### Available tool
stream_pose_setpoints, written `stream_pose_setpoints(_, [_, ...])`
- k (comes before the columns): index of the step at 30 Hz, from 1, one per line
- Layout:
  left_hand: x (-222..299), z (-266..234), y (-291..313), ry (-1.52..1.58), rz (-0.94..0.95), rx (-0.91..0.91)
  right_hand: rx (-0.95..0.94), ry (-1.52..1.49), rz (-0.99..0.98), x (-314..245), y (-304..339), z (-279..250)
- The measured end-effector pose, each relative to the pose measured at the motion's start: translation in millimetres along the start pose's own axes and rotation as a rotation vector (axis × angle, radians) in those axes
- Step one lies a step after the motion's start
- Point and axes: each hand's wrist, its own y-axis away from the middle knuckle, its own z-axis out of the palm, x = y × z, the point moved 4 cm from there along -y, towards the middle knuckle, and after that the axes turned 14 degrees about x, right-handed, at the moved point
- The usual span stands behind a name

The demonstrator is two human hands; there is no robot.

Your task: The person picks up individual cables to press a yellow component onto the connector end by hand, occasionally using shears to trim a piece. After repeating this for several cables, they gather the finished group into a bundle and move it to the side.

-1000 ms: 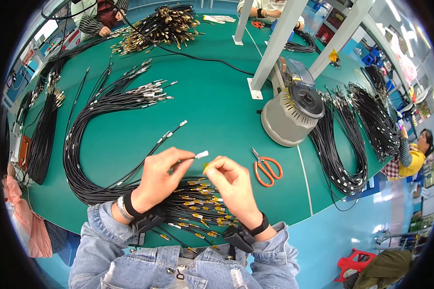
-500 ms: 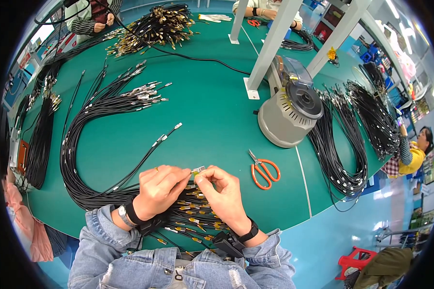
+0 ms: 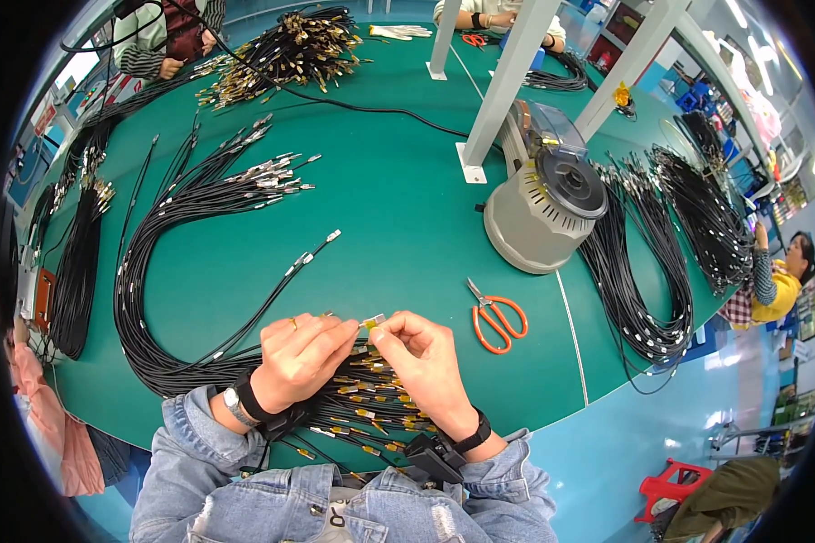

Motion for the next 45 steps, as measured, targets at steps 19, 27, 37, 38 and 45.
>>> stream_pose_setpoints(19, [1.5, -0.1, 0.8, 0.03, 0.021, 0.005, -0.008, -0.019, 0.017, 2.6, 0.2, 0.6])
stream_pose_setpoints(27, [1.1, -1.1, 1.5, 0.05, 0.069, -0.039, -0.015, -0.023, 0.04, 2.4, 1.5, 0.8])
stream_pose_setpoints(37, [-0.9, 1.6, 4.4, 0.05, -0.024, -0.057, -0.077, -0.035, -0.029, -0.8, 2.7, 3.0])
stream_pose_setpoints(38, [-1.9, 1.5, 4.5, 0.052, -0.05, -0.039, -0.079, -0.035, -0.029, -0.7, 2.7, 3.3])
stream_pose_setpoints(45, [-1.5, 2.0, 3.8, 0.062, -0.118, -0.036, -0.06, 0.003, -0.064, 1.2, 2.8, 1.5])
